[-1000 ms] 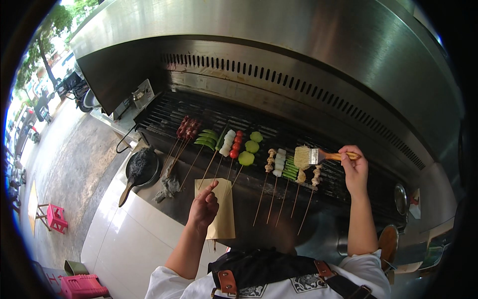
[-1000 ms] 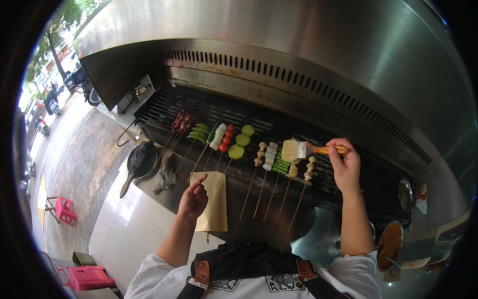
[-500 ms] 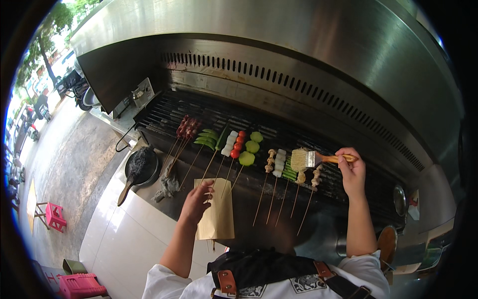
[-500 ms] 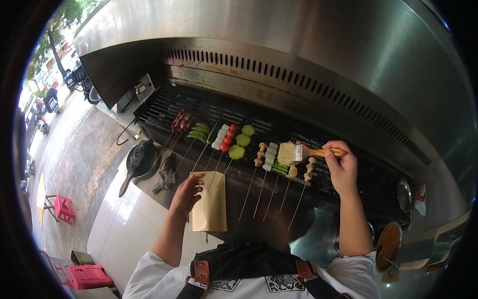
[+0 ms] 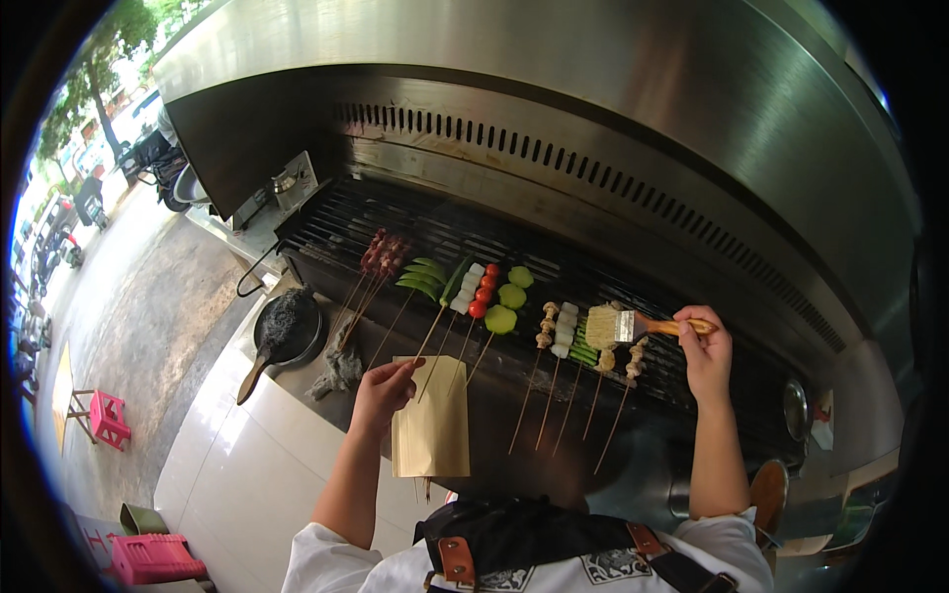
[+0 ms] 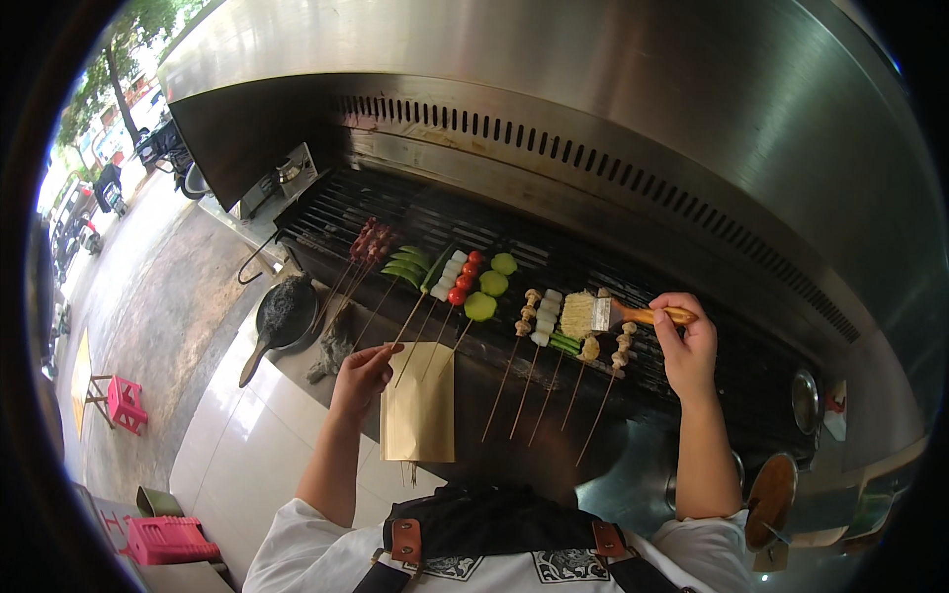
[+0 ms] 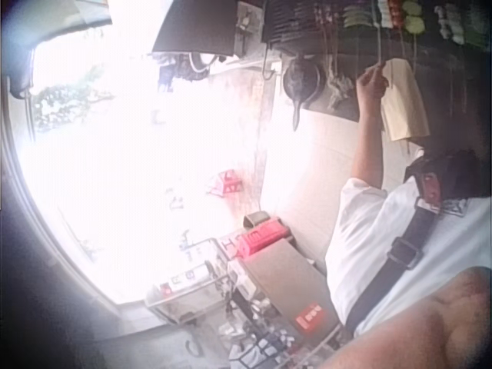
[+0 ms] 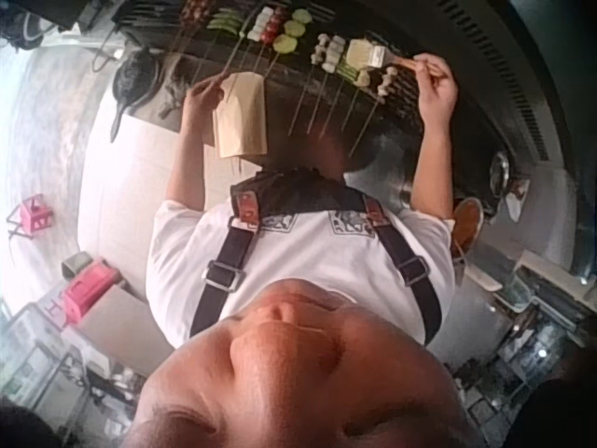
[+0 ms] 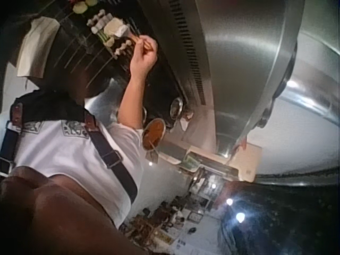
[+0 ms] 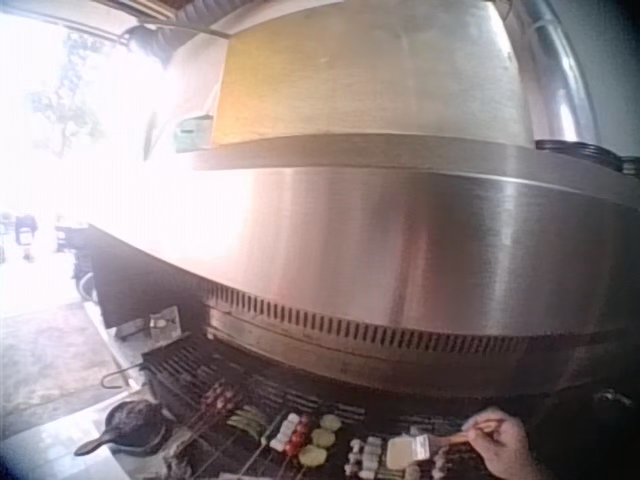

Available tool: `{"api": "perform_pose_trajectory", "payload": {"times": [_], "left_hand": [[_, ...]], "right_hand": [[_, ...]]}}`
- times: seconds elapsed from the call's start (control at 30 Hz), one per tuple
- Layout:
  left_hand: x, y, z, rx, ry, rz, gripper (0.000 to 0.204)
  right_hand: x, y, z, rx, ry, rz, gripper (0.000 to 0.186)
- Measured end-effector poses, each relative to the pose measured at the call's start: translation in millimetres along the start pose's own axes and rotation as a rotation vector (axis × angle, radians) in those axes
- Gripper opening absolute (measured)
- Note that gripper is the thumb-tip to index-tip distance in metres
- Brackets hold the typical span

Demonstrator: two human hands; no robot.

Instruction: The person grills skewers of meat and vegetables on a charcoal grill. They brush sauce onto the skewers, sprinkle seasoning, and arrange them on the grill. The person also places cooked skewers into a paper bag.

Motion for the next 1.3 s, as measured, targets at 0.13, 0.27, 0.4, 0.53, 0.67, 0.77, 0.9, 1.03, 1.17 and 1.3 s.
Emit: {"api": "perform_pose_trajectory", "payload": {"times": [0.13,0.27,0.4,0.53,0.67,0.77,0.9,1.03,1.17,1.3], "left_hand": [[-8.9,22.9,48.2,-0.361,-1.171,0.285,0.021],[5.4,22.0,77.9,-0.422,-1.275,0.544,0.015],[18.4,-6.7,69.8,-0.092,-1.439,0.366,0.011],[24.4,-2.5,71.4,-0.416,-1.212,0.492,0.013],[28.6,-2.4,62.2,-0.453,-1.127,0.464,0.016],[27.1,-6.3,55.7,-0.377,-1.21,0.377,0.016],[25.2,-5.1,55.9,-0.331,-1.276,0.354,0.017],[24.6,-3.9,62.5,-0.303,-1.317,0.318,0.014],[24.5,-6.2,71.3,-0.287,-1.354,0.285,0.012],[29.9,-3.2,73.6,-0.259,-1.309,0.274,0.015]], "right_hand": [[-0.9,-0.6,-0.7,0.007,-0.011,-0.005,0.006],[-1.5,-1.3,-1.8,0.006,-0.002,-0.011,0.006],[-1.7,-0.7,-1.3,-0.018,-0.02,-0.027,0.006],[2.4,1.0,-4.0,0.033,-0.007,0.015,0.005],[6.1,3.0,-3.8,0.027,-0.026,0.023,0.005],[6.4,3.9,-3.6,0.017,-0.034,0.024,0.005],[4.6,3.3,-4.6,0.017,-0.061,0.022,0.005],[2.9,2.6,-6.6,0.015,-0.049,0.017,0.005],[2.1,2.7,-6.4,0.003,-0.028,0.009,0.005],[2.9,3.7,-6.4,0.029,-0.031,0.022,0.005]]}}
Point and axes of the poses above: each hand's wrist, its own y-axis away from the middle knuckle, its own x-axis out of the back of the hand, z = x × y, the point moved 5 cm from there along -y, towards the middle knuckle, and after that the axes turned 10 degrees about -z, right-handed, at the moved point
